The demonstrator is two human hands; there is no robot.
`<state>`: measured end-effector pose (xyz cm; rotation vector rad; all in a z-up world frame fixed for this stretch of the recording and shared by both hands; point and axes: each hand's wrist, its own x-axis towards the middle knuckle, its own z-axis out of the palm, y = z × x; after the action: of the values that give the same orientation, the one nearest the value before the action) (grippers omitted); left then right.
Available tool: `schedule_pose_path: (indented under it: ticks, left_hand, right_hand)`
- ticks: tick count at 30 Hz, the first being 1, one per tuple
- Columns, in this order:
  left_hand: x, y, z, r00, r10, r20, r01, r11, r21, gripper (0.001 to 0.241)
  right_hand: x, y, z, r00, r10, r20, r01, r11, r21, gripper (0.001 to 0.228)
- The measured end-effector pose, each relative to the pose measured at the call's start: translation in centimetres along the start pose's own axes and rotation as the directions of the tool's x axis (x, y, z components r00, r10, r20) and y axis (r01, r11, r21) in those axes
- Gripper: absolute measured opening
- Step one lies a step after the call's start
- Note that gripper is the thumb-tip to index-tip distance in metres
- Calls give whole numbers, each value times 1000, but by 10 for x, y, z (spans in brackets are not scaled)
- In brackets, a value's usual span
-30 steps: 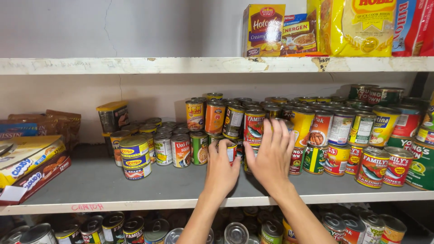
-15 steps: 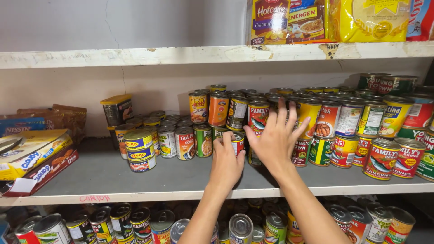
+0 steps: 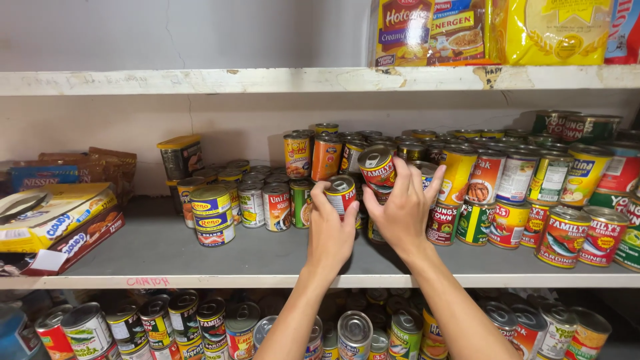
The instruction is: Organizing and stocking canned goods on shelves in a grocery store.
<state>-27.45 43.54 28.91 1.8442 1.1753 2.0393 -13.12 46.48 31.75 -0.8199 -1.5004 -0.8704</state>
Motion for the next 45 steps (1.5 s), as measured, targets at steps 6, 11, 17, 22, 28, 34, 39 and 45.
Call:
schedule_pose_path:
  ticks: [6,11,17,22,28,34,39,45]
  left_hand:
    - [22,3,5,976,146,-160,-143,989,31,73]
    - [42,18,0,969,177,-175,-185,982,-31,73]
    - [36,40,-16,978,164,-129,-176,981,-87,72]
    - [18,59,-36,971,215,-101,-228,963,-147,72]
    - [-6,79,-58,963,261,-65,-269,946,-181,71]
    - [-31,112,-62,974,228,13,-209,913,-349,72]
    - [-61,144,-43,958,282,57,-226,860,-457,71]
    - [-123,192,-6,948,298,114,-200,832,-518,70]
  right_hand:
    - [2,-2,-3,1000,18,4,-18,1000,10,77]
    - [2,-4,-8,998,58,14,-58,998,38,78]
    - [7,-18,-24,998,68,-15,-67,995,76,80]
    - [8,-34,-48,995,96,-38,-92,991,100,80]
    - [11,-65,-96,994,79,-75,-71,993,95,78]
    - [4,-80,-148,987,140,-81,-135,989,59,74]
    - [-5,-76,-204,984,150,-96,-151,989,1,74]
    - [-27,-61,-298,973,210,-99,-219,971,-96,77]
